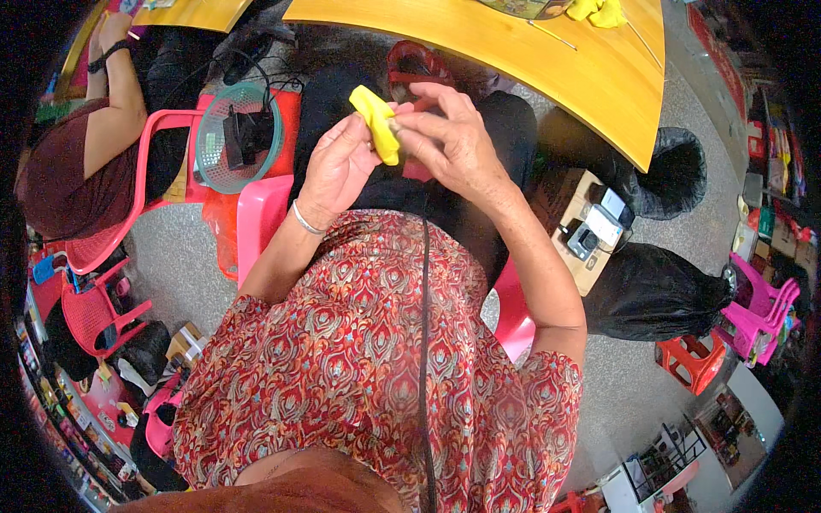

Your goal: Manually stuffing and assembling yellow shoe/slipper components.

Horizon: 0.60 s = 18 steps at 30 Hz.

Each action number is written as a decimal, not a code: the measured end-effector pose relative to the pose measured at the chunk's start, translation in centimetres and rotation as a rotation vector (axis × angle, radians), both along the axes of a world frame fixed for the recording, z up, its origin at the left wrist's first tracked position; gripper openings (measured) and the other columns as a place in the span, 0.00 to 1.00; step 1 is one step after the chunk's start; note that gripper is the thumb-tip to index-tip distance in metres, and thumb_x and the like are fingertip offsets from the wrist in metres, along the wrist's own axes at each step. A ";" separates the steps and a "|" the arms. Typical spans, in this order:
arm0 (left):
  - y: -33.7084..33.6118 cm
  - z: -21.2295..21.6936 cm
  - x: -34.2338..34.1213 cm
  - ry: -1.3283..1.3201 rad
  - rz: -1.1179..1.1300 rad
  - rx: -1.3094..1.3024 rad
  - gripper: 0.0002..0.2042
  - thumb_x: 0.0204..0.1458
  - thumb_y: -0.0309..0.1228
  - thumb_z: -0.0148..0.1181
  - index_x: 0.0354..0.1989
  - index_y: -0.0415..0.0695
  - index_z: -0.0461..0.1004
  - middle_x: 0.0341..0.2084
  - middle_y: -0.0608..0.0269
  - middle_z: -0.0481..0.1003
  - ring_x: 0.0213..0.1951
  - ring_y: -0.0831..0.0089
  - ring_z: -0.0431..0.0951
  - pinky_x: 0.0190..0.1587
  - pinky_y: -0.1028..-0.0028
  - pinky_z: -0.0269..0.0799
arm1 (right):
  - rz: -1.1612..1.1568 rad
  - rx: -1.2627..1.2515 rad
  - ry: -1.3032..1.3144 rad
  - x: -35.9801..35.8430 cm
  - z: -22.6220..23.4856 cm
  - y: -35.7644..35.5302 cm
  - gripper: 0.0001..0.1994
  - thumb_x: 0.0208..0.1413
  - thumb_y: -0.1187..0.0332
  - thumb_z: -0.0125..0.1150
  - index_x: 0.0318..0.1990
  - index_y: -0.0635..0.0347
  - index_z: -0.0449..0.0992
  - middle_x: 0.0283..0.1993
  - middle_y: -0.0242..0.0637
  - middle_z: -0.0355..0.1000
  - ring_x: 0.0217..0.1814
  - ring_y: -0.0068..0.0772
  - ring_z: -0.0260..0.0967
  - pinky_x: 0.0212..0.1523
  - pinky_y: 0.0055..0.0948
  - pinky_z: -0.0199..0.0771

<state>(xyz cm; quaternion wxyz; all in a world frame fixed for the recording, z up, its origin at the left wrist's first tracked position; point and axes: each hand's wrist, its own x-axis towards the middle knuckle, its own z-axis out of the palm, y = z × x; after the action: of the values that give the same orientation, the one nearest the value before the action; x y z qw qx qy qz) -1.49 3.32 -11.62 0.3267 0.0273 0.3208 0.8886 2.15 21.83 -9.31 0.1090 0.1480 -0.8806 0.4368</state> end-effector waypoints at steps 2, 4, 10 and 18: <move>0.2 0.2 0.0 0.036 -0.011 -0.025 0.22 0.62 0.39 0.46 0.57 0.34 0.63 0.55 0.48 0.68 0.56 0.64 0.70 0.59 0.62 0.65 | -0.042 -0.151 -0.056 -0.1 -0.3 -0.3 0.09 0.49 0.72 0.63 0.40 0.61 0.78 0.51 0.44 0.68 0.53 0.43 0.68 0.54 0.34 0.67; 0.8 0.8 0.5 0.008 0.023 -0.035 0.21 0.63 0.39 0.46 0.56 0.36 0.65 0.53 0.51 0.69 0.54 0.66 0.71 0.57 0.63 0.66 | -0.031 -0.134 -0.017 -0.2 -0.1 -0.4 0.09 0.50 0.72 0.62 0.40 0.61 0.78 0.51 0.44 0.68 0.53 0.44 0.68 0.54 0.34 0.67; 0.7 0.2 -0.4 0.013 0.018 -0.025 0.21 0.63 0.40 0.44 0.57 0.37 0.63 0.56 0.50 0.67 0.57 0.65 0.68 0.58 0.62 0.65 | -0.032 -0.088 0.051 -0.1 0.0 -1.0 0.11 0.50 0.72 0.63 0.41 0.61 0.77 0.53 0.45 0.66 0.54 0.43 0.66 0.55 0.35 0.66; 0.6 0.3 -0.2 -0.221 0.040 0.156 0.19 0.64 0.41 0.42 0.57 0.43 0.64 0.57 0.47 0.65 0.57 0.60 0.67 0.59 0.60 0.64 | -0.002 -0.035 0.131 -0.1 -0.1 -1.2 0.18 0.42 0.67 0.71 0.43 0.55 0.78 0.57 0.46 0.62 0.55 0.47 0.63 0.56 0.38 0.65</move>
<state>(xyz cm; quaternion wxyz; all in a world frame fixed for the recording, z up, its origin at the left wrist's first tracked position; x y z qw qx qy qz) -1.72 3.94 -11.29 0.3393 -0.0517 0.2130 0.9148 2.04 20.59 -9.44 0.1691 0.1735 -0.8640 0.4413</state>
